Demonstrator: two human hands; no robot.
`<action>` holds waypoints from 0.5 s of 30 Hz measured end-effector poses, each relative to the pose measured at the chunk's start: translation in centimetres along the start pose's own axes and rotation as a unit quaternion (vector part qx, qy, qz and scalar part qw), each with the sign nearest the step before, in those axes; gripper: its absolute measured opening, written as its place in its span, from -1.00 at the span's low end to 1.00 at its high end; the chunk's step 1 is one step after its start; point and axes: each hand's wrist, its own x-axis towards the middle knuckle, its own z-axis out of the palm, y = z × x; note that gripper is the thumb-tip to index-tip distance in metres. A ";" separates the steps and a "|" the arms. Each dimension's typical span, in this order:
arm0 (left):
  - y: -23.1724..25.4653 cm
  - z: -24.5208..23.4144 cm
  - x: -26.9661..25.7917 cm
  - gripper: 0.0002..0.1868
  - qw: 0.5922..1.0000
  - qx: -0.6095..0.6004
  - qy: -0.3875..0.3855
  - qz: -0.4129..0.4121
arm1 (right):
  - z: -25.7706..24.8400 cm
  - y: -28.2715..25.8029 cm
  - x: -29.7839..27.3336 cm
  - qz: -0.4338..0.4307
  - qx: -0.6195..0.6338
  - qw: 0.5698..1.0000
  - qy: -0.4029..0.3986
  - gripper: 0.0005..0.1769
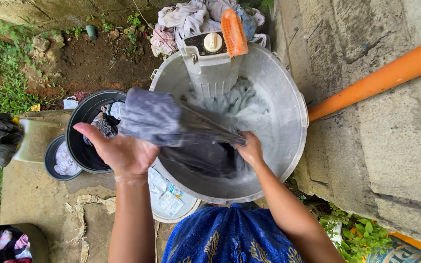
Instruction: The person washes laundry by scrubbing garments with a brush and by hand in a tub of soapy water, then soaking and wringing them.
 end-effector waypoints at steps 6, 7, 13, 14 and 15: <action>-10.5 -13.2 -0.2 -0.07 0.891 0.196 0.390 -0.124 | -2.1 -12.8 -4.7 -0.330 0.159 0.930 0.022 -0.62; -12.6 -15.3 -0.4 -0.15 0.918 0.133 0.358 -0.107 | -1.2 -14.4 -6.1 -0.380 0.204 0.902 0.013 -0.56; -20.1 -20.9 2.6 -0.54 0.899 -0.398 0.177 -0.031 | 0.8 -10.1 2.8 -0.018 0.288 0.947 0.143 -0.94; -19.6 -21.6 2.9 -0.56 0.936 -0.131 0.308 -0.109 | 0.3 -9.9 3.6 0.039 0.229 0.954 0.187 -0.78; -19.0 -22.5 3.0 -0.57 0.882 0.147 0.411 -0.178 | 0.1 -10.4 3.2 0.038 0.230 0.954 0.186 -0.78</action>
